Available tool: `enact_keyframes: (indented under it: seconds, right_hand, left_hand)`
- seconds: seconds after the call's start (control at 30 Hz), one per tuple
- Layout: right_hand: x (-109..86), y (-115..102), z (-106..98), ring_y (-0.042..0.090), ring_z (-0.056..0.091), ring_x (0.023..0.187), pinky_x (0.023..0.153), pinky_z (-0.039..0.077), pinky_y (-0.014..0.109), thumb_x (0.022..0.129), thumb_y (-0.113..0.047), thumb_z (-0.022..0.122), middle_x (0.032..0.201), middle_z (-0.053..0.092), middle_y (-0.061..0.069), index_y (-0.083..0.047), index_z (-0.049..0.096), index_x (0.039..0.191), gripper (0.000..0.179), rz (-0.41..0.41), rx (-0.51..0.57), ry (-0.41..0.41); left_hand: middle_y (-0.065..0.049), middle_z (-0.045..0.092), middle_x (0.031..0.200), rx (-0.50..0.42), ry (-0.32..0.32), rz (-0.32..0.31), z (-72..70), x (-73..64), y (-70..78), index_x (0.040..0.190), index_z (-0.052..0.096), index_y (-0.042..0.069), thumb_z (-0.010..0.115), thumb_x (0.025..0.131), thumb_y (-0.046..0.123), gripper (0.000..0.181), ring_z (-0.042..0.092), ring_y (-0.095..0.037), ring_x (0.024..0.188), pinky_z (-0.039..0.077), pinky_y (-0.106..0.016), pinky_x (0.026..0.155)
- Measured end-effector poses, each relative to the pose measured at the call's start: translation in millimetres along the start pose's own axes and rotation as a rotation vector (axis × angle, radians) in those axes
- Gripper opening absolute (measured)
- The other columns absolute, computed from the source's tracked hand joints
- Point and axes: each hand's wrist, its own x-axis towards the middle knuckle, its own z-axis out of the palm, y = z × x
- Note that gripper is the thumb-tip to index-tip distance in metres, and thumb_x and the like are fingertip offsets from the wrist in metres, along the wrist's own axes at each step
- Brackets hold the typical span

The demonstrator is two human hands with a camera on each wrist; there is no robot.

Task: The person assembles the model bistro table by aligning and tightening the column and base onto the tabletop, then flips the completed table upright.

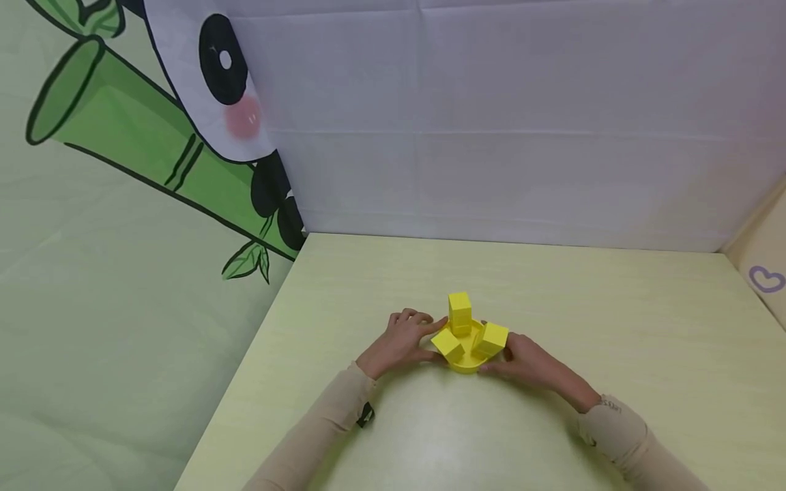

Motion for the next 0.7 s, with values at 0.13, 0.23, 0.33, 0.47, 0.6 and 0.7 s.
enact_keyframes:
  seconds: [0.13,0.23,0.33,0.47,0.6,0.7]
  right_hand:
    - [0.8,2.7,0.7,0.015,0.044,0.072,0.061,0.037,0.027,0.09,-0.031,0.084,0.082,0.052,-0.001,0.001,0.058,0.139,0.065,-0.001,-0.014,0.011]
    - [2.1,4.1,1.6,0.017,0.046,0.077,0.065,0.04,0.028,0.089,-0.033,0.084,0.096,0.061,0.0,0.001,0.053,0.146,0.074,0.007,-0.021,0.016]
    - [3.3,4.4,2.8,0.018,0.048,0.082,0.069,0.042,0.029,0.088,-0.033,0.085,0.108,0.066,0.001,0.001,0.054,0.146,0.074,0.011,-0.02,0.027]
    - [4.3,4.5,3.2,0.018,0.05,0.083,0.071,0.044,0.029,0.088,-0.032,0.086,0.107,0.067,0.002,0.0,0.059,0.14,0.067,0.008,-0.015,0.035]
    - [4.2,4.2,1.7,0.018,0.051,0.083,0.072,0.045,0.028,0.087,-0.033,0.086,0.102,0.066,0.001,0.0,0.062,0.133,0.062,0.025,0.005,0.035]
    - [2.7,4.4,-1.6,0.017,0.048,0.078,0.067,0.041,0.027,0.086,-0.034,0.087,0.087,0.057,0.0,-0.001,0.064,0.125,0.056,0.049,0.035,0.027]
  left_hand:
    - [-0.008,0.062,0.137,-0.007,-0.001,-0.001,0.4,1.4,-0.3,0.155,0.051,0.022,0.077,0.087,0.059,0.082,0.049,-0.032,0.127,0.037,-0.05,0.1]
    - [-0.008,0.061,0.138,-0.014,-0.001,-0.006,0.7,1.6,-0.6,0.155,0.052,0.021,0.077,0.086,0.059,0.083,0.048,-0.031,0.127,0.037,-0.05,0.101]
    - [-0.008,0.061,0.138,-0.025,0.001,-0.013,1.3,1.1,-1.1,0.154,0.052,0.021,0.078,0.085,0.059,0.083,0.048,-0.032,0.127,0.037,-0.051,0.101]
    - [-0.009,0.059,0.139,-0.052,0.006,-0.028,3.4,0.7,-1.8,0.154,0.053,0.022,0.08,0.084,0.058,0.083,0.047,-0.032,0.127,0.037,-0.051,0.101]
    - [-0.01,0.059,0.139,-0.115,0.017,-0.031,4.9,0.2,-1.4,0.153,0.054,0.021,0.082,0.084,0.054,0.081,0.046,-0.033,0.127,0.036,-0.051,0.101]
    - [-0.01,0.059,0.136,-0.183,0.009,-0.034,4.3,-0.4,-0.4,0.151,0.056,0.019,0.083,0.085,0.05,0.078,0.046,-0.033,0.126,0.036,-0.051,0.1]
